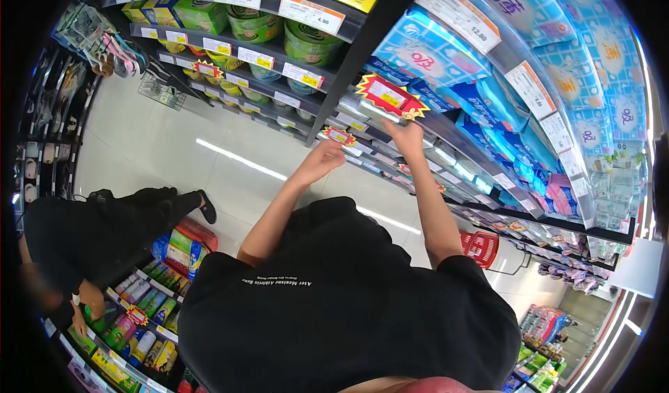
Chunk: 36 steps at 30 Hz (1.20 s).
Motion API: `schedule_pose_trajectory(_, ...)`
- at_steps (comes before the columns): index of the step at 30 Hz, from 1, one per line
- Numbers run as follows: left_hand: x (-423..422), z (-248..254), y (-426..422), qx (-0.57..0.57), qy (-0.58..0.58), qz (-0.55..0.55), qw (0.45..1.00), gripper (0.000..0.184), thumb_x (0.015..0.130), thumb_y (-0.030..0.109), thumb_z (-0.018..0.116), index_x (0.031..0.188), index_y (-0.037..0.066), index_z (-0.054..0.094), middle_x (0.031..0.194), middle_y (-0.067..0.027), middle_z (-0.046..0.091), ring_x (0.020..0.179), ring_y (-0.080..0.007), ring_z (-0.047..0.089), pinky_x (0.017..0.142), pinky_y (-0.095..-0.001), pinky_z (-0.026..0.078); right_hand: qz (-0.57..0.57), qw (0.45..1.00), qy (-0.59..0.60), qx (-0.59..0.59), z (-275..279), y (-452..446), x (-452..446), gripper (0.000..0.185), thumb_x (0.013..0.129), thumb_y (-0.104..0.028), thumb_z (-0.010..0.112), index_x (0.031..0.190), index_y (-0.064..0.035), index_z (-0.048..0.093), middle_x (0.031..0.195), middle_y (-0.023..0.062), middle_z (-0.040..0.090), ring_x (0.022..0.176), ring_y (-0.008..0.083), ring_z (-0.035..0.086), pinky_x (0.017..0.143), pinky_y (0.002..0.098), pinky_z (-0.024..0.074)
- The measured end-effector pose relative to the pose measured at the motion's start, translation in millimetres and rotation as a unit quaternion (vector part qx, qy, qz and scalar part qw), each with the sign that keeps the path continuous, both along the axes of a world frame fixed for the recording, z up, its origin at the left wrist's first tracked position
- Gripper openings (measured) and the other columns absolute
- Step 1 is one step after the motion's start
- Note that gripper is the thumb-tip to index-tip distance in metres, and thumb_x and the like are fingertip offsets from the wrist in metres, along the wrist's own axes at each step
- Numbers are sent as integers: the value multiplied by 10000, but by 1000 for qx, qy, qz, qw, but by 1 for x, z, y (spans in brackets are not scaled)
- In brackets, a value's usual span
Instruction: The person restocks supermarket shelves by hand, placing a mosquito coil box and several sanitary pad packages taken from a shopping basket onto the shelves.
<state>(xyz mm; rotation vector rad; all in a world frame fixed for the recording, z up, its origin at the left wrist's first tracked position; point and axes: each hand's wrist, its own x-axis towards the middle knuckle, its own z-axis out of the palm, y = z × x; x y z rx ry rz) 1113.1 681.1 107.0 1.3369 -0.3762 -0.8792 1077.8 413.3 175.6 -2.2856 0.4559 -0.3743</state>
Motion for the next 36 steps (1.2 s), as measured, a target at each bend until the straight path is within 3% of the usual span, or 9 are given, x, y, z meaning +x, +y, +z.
schedule_pose_trajectory(5, 3, 37, -16, -80, -79, 81, 990, 681, 873, 240, 726, 1379, 23, 326, 1303, -194, 475, 1145, -260, 552, 922, -361, 504, 68, 996, -47, 38, 14, 31, -36, 624, 708, 11, 783, 1264, -45, 506, 1285, 119, 562, 1208, 258, 553, 1012, 371, 444)
schedule_pose_trajectory(9, 8, 62, -26, -47, 126, -2, 991, 806, 895, 305, 699, 1459, 1, 210, 1382, -211, 434, 1234, -280, 516, 939, -401, 524, 99, 985, -40, 133, 39, 60, -67, 650, 698, 65, 758, 1276, -70, 493, 1345, 109, 508, 1311, 235, 465, 1090, 370, 385)
schedule_pose_trajectory(13, 3, 54, -30, -44, 182, 21, 982, 854, 813, 318, 783, 1409, 5, 257, 1323, -180, 452, 1137, -245, 567, 879, -366, 538, 121, 961, -11, 247, 42, 61, -88, 698, 705, 54, 765, 1326, -84, 476, 1407, 94, 475, 1346, 245, 432, 1126, 394, 340)
schedule_pose_trajectory(18, -6, 51, -28, -28, 88, 53, 994, 846, 803, 282, 802, 1403, 29, 263, 1238, -179, 471, 1116, -253, 571, 870, -362, 541, 135, 933, 5, 334, 15, 24, -95, 537, 948, -228, 586, 1408, -24, 399, 1407, 135, 494, 1336, 261, 438, 1119, 399, 335)
schedule_pose_trajectory(21, -13, 57, -32, -17, 74, 64, 995, 721, 871, 236, 732, 1380, 24, 269, 1307, -186, 446, 1202, -262, 527, 943, -396, 524, 111, 924, 34, 364, 32, 34, -95, 527, 960, -276, 579, 1394, -19, 424, 1422, 136, 480, 1338, 265, 433, 1124, 398, 324)
schedule_pose_trajectory(25, -26, 61, -39, -27, 110, 45, 992, 768, 859, 241, 751, 1408, 33, 256, 1291, -183, 453, 1189, -251, 528, 949, -388, 504, 15, 930, 72, 360, 10, 45, -101, 549, 911, -318, 673, 1360, -70, 477, 1222, 77, 572, 1041, 180, 561, 879, 308, 456)
schedule_pose_trajectory(28, -39, 51, -39, 22, -32, 13, 999, 825, 753, 279, 842, 1363, 30, 346, 1247, -194, 490, 1177, -305, 531, 944, -406, 492, -23, 868, 85, 489, 11, 44, -107, 511, 885, -342, 677, 1274, -44, 534, 1084, 57, 604, 958, 126, 551, 800, 262, 437)
schedule_pose_trajectory(31, -54, 113, -39, 103, -461, 68, 879, 748, 741, 210, 823, 1337, 19, 412, 1215, -171, 531, 1108, -323, 560, 987, -409, 444, 30, 888, 120, 443, 2, 34, -106, 493, 876, -393, 651, 1221, -49, 573, 1063, 63, 619, 940, 129, 556, 776, 268, 430)
schedule_pose_trajectory(36, -59, 124, -44, 201, -484, -37, 851, 663, 641, 160, 839, 1224, 79, 534, 1149, -148, 568, 1076, -375, 557, 884, -431, 485, 107, 896, 184, 389, 22, 27, -91, 485, 893, -431, 630, 1164, -30, 627, 1095, 92, 632, 1020, 190, 575, 863, 311, 435)
